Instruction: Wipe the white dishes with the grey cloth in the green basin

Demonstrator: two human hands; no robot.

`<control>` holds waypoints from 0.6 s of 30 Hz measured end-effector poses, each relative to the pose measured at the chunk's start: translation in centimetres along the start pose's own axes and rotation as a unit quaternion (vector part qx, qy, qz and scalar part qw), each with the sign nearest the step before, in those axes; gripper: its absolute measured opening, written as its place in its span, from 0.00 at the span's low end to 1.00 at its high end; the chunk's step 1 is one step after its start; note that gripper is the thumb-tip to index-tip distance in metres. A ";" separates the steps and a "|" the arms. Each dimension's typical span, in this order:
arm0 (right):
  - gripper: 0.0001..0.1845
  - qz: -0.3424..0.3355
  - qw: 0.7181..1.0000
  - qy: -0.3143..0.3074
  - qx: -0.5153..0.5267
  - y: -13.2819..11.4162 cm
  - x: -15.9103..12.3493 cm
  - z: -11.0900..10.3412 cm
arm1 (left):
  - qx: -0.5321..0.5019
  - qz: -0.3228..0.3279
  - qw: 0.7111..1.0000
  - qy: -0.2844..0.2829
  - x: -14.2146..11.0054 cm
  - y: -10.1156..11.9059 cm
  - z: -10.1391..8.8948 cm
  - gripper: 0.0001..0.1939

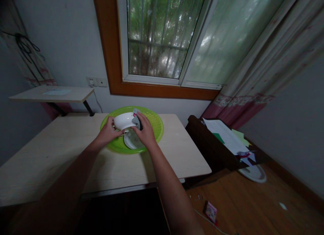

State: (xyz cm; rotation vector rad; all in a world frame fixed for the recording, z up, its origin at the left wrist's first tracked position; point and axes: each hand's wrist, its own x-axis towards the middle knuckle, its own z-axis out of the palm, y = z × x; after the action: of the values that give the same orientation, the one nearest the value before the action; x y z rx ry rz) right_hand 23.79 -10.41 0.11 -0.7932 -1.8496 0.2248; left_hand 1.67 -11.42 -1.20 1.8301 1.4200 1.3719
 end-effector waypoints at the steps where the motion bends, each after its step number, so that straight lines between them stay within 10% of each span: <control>1: 0.36 -0.004 1.000 -0.001 0.000 -0.2 0.0 -0.1 | 0.002 0.003 1.000 0.004 0.0 -0.1 0.0 0.29; 18: 0.22 -0.036 0.999 0.012 -0.017 -1.7 -0.1 -0.8 | 0.071 0.033 0.997 0.007 -0.5 -0.6 0.1 0.26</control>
State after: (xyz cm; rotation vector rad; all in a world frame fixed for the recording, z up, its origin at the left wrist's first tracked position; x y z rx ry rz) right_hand 23.78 -11.95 1.22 -0.7486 -1.8592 0.1371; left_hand 1.50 -11.58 -1.94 1.9770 1.5098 1.3489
